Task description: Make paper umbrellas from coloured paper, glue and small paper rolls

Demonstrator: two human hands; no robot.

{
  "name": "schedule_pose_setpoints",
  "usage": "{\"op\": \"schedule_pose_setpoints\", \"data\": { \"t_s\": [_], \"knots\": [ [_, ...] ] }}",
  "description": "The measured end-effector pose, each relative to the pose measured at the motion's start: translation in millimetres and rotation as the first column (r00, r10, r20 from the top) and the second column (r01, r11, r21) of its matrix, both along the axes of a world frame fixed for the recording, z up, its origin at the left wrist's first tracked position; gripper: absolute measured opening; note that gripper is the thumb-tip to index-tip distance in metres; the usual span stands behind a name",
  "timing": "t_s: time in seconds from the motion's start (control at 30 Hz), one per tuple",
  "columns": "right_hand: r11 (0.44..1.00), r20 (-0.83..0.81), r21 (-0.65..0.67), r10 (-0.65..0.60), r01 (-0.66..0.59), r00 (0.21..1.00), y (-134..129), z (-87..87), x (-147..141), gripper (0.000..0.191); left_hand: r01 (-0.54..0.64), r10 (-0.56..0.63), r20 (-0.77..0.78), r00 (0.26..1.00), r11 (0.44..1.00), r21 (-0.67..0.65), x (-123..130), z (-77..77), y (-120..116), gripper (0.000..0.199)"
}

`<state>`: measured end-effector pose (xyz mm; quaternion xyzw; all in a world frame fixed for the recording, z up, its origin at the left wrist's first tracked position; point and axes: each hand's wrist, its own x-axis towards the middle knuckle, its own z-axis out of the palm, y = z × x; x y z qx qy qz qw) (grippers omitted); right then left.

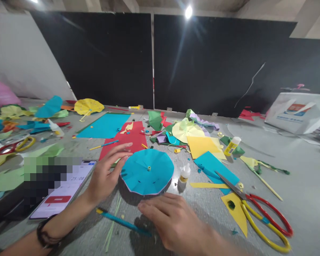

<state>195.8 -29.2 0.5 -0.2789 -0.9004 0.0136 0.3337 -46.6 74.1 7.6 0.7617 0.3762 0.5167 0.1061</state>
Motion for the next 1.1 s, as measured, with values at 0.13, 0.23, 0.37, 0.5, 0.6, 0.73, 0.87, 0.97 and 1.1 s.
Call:
{"op": "schedule_pose_setpoints", "data": {
  "t_s": [0.13,0.23,0.37,0.5,0.6,0.73,0.87,0.97,1.1],
  "knots": [
    [0.999,-0.072,0.028,-0.026,0.028,0.997,2,-0.4,-3,0.038,0.034,-0.034,-0.009,0.999,0.997,0.076,0,-1.2,-1,0.024],
    [0.995,-0.134,0.049,-0.075,0.082,0.988,2,-2.1,-4,0.026,0.097,-0.093,-0.034,0.995,0.983,0.155,1,1.2,-5,0.020],
    [0.989,-0.169,0.062,-0.121,0.133,0.978,0,-3.9,-5,0.017,0.171,-0.162,-0.053,0.985,0.953,0.252,4,4.9,-11,0.017],
    [0.984,-0.199,0.057,-0.156,0.170,0.968,-3,-3.2,-7,0.012,0.245,-0.224,-0.107,0.969,0.932,0.267,7,6.4,-19,0.019],
    [0.981,-0.199,0.053,-0.174,0.188,0.965,-5,0.1,-7,0.013,0.339,-0.303,-0.180,0.936,0.913,0.228,8,8.3,-29,0.021],
    [0.976,-0.172,0.064,-0.196,0.210,0.965,-7,3.5,-5,0.018,0.428,-0.372,-0.272,0.888,0.884,0.188,9,13.8,-40,0.019],
    [0.969,-0.143,0.013,-0.242,0.246,0.960,-13,3.3,-6,0.020,0.501,-0.421,-0.360,0.833,0.849,0.165,7,18.9,-45,0.018],
    [0.968,-0.124,-0.102,-0.241,0.230,0.962,-18,5.2,-9,0.021,0.521,-0.439,-0.406,0.802,0.845,0.116,6,20.9,-47,0.021],
    [0.952,-0.165,-0.260,-0.208,0.161,0.964,-22,10.1,-12,0.015,0.517,-0.433,-0.426,0.794,0.850,0.098,3,19.8,-49,0.026]
  ]
}}
